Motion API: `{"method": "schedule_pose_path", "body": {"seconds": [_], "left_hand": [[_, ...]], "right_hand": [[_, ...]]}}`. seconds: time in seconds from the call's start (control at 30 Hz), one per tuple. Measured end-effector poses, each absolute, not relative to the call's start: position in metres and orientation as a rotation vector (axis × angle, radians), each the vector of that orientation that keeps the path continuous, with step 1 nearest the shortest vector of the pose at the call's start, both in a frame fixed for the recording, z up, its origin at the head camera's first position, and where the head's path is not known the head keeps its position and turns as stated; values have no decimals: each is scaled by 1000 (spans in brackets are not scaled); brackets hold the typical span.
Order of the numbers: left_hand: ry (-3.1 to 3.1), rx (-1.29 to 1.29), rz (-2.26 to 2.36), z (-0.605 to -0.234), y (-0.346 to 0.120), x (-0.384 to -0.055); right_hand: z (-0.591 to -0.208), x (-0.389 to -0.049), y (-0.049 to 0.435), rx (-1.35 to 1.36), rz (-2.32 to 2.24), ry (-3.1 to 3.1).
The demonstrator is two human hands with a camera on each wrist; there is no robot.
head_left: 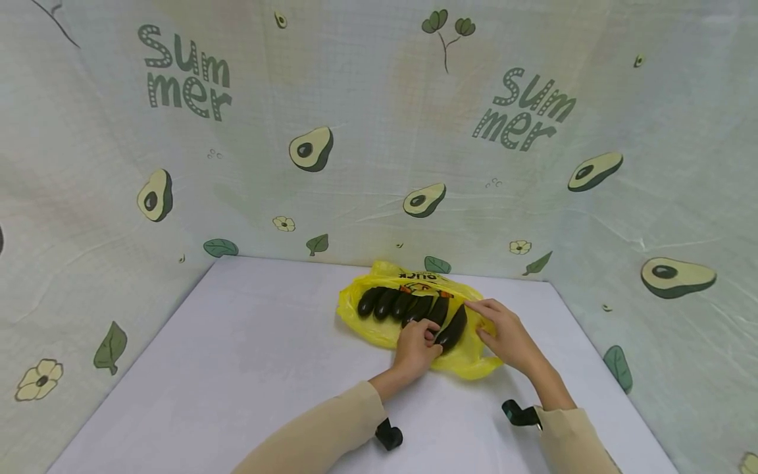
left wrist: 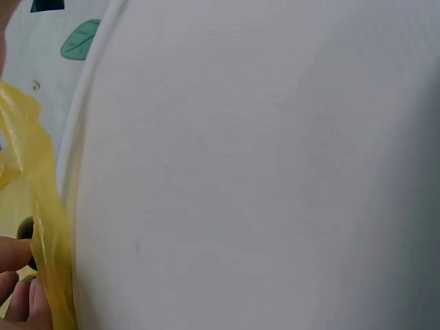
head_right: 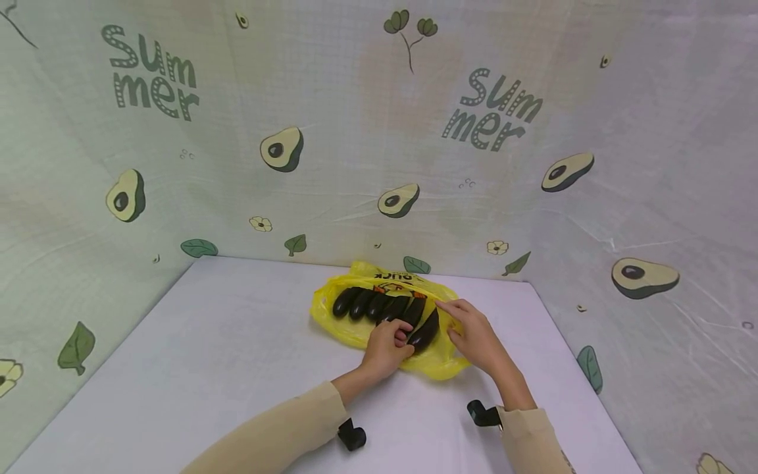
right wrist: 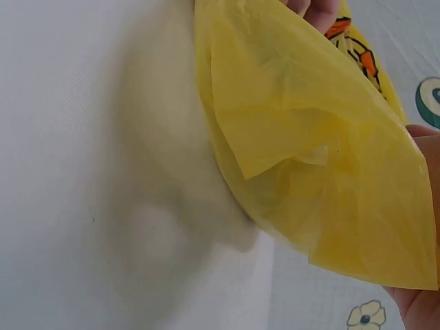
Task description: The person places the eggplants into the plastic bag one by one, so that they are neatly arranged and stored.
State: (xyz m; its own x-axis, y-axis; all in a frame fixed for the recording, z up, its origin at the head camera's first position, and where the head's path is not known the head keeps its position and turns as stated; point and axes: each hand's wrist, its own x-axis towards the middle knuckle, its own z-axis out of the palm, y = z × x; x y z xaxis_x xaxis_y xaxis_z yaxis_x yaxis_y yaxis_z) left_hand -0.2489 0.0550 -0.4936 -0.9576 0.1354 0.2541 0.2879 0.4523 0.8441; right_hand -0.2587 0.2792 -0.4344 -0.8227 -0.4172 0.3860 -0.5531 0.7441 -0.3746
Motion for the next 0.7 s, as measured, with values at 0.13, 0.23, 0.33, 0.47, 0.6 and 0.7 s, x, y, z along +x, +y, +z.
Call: {"method": "schedule_pose_path", "body": {"seconds": [0.13, 0.23, 0.33, 0.47, 0.6, 0.7], "left_hand": [[-2559, -422, -1549, -492, 53, -250], [-2565, -454, -1563, -488, 49, -250], [-2590, -480, -1542, -484, 41, -249], [-2644, -533, -1476, -474, 23, -251], [-2661, -589, -1388, -458, -2, -250], [-2665, -606, -1286, -444, -26, -247]], "right_hand": [[-434, -257, 280, 751, 699, -2668], [-433, -256, 281, 748, 701, -2667], [-432, -254, 281, 742, 710, -2674], [-430, -251, 281, 738, 717, -2688], [-425, -248, 282, 751, 723, -2675], [-420, -244, 281, 722, 703, -2679]]}}
